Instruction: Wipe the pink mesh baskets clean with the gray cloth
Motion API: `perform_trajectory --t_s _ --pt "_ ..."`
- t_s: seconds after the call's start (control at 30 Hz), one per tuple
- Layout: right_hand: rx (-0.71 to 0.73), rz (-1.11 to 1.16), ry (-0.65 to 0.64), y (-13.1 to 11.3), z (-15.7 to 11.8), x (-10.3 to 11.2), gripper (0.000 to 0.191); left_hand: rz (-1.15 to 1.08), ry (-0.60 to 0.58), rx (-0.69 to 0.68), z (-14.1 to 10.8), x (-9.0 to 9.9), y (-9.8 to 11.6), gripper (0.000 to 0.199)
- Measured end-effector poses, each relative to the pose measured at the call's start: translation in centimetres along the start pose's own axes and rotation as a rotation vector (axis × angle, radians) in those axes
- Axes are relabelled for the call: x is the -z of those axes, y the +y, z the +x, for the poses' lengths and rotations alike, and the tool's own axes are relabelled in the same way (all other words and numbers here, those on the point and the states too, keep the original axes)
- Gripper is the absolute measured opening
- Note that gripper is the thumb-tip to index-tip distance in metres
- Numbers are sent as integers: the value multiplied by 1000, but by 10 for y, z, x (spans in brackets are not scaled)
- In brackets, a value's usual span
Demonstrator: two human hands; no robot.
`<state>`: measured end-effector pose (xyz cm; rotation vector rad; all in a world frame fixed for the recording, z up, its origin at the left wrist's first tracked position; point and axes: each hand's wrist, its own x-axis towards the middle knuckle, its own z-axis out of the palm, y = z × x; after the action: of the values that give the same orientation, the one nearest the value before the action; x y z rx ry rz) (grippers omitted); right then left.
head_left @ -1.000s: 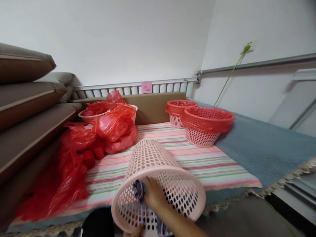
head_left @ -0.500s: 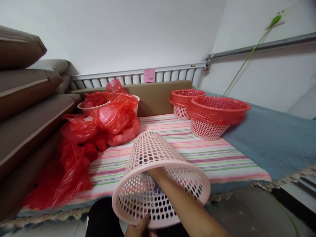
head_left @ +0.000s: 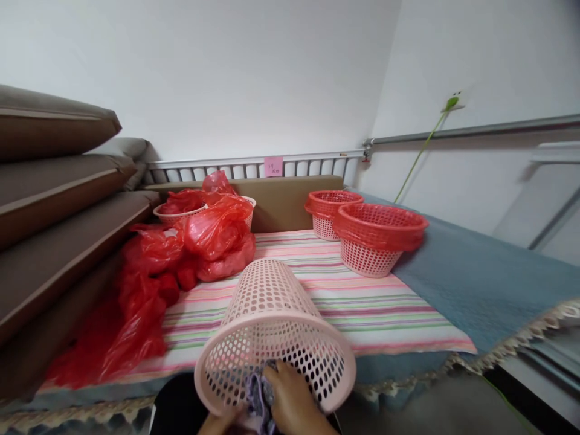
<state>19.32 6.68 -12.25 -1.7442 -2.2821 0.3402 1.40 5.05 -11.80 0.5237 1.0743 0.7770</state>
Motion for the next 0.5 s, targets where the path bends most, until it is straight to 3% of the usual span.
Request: perform_trajectory --t_s 0.13,0.3,0.4,0.5 --pt "14 -38 -41 -5 0 0 47 182 162 -117 -16 20 16 88" --pt "40 -41 -77 -2 -5 4 46 319 207 -208 -18 12 18 87" --pt "38 6 8 3 17 12 47 436 189 -217 -14 5 18 88" --pt "-7 98 63 6 60 25 49 514 180 -230 -18 0 22 89"
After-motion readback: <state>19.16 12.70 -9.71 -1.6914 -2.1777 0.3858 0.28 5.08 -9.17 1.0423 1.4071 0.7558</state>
